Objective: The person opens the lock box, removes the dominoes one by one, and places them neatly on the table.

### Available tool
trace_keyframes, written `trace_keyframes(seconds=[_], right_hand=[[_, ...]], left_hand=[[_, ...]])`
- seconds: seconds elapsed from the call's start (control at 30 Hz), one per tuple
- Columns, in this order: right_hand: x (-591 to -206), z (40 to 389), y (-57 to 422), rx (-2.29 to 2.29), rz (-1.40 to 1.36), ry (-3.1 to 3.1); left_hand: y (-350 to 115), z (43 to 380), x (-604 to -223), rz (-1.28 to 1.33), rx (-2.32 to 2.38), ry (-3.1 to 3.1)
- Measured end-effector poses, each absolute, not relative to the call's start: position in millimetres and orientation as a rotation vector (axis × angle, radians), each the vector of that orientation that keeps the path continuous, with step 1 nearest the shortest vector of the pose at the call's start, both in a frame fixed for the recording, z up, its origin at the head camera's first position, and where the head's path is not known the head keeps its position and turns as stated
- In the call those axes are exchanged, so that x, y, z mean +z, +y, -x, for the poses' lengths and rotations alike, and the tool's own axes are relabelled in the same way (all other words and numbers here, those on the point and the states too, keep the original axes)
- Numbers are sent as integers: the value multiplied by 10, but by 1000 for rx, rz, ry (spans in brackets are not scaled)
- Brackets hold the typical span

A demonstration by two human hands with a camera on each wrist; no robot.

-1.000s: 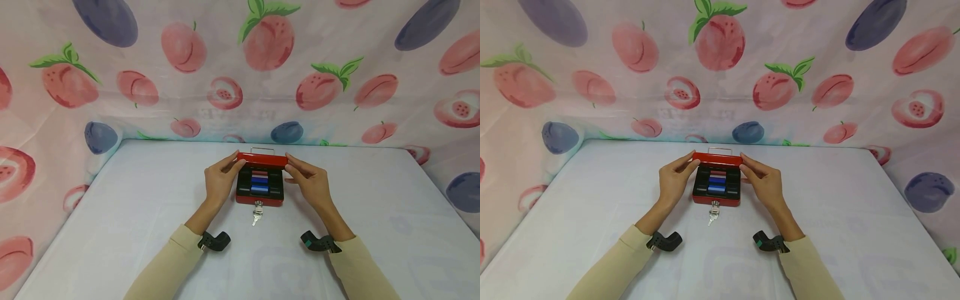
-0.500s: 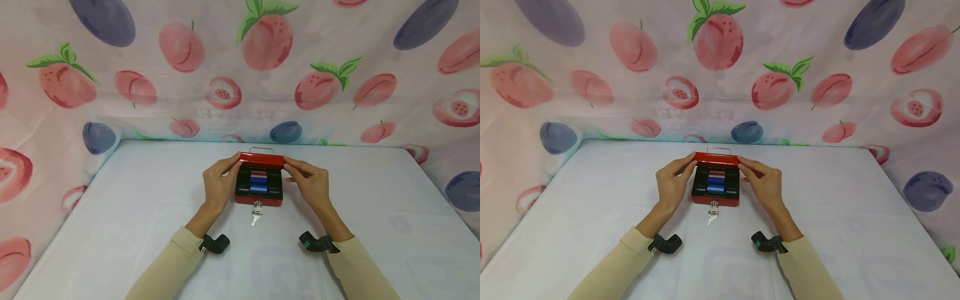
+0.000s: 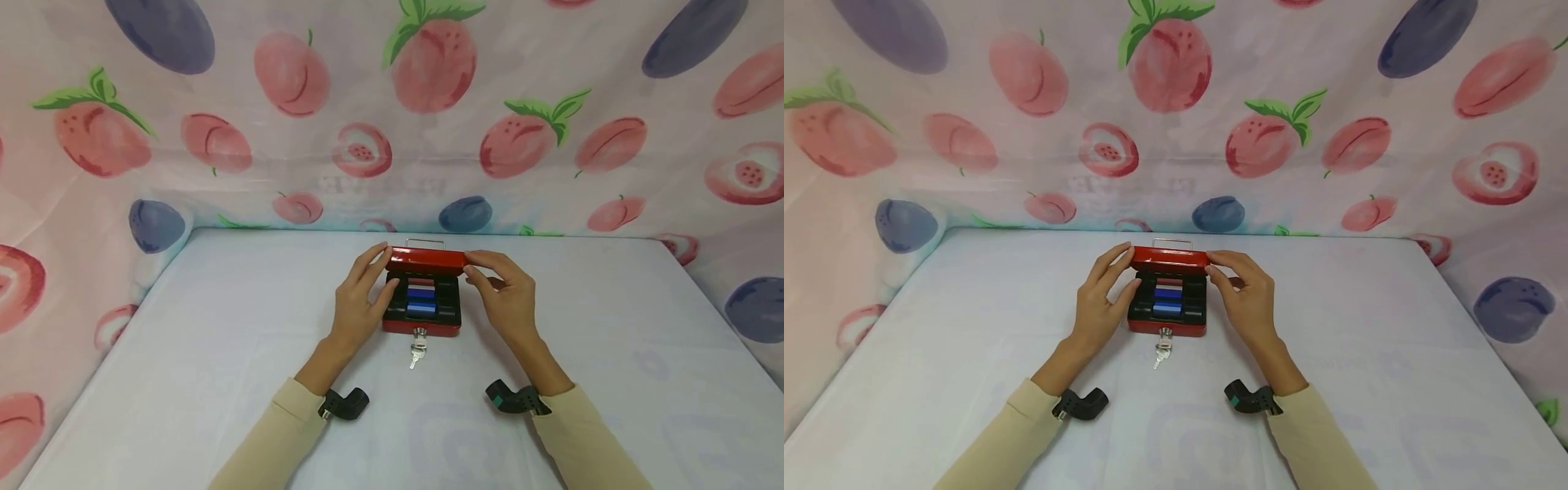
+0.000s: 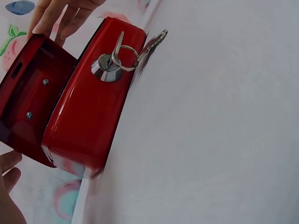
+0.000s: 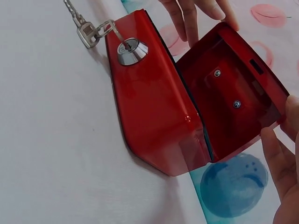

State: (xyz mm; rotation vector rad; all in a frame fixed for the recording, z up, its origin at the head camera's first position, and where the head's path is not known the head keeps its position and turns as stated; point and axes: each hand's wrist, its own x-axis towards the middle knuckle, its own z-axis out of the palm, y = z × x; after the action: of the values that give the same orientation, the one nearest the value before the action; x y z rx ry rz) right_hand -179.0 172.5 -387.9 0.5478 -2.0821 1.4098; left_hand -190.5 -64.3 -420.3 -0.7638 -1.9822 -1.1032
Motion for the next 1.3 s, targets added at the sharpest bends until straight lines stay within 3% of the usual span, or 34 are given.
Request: trace_keyframes(seconds=[0.3, 0.67, 1.3], right_hand=[[-3991, 1881, 1801, 1300, -592, -2077], [-3729, 1680, 1669, 1166, -638, -2084], [-3692, 1675, 1713, 1232, -785, -2255]], left_hand=[[-698, 1910, -4178, 815, -1105, -2026], [-694, 1882, -4129, 848, -1057, -2121], [-747, 1896, -4062, 821, -1232, -2362]])
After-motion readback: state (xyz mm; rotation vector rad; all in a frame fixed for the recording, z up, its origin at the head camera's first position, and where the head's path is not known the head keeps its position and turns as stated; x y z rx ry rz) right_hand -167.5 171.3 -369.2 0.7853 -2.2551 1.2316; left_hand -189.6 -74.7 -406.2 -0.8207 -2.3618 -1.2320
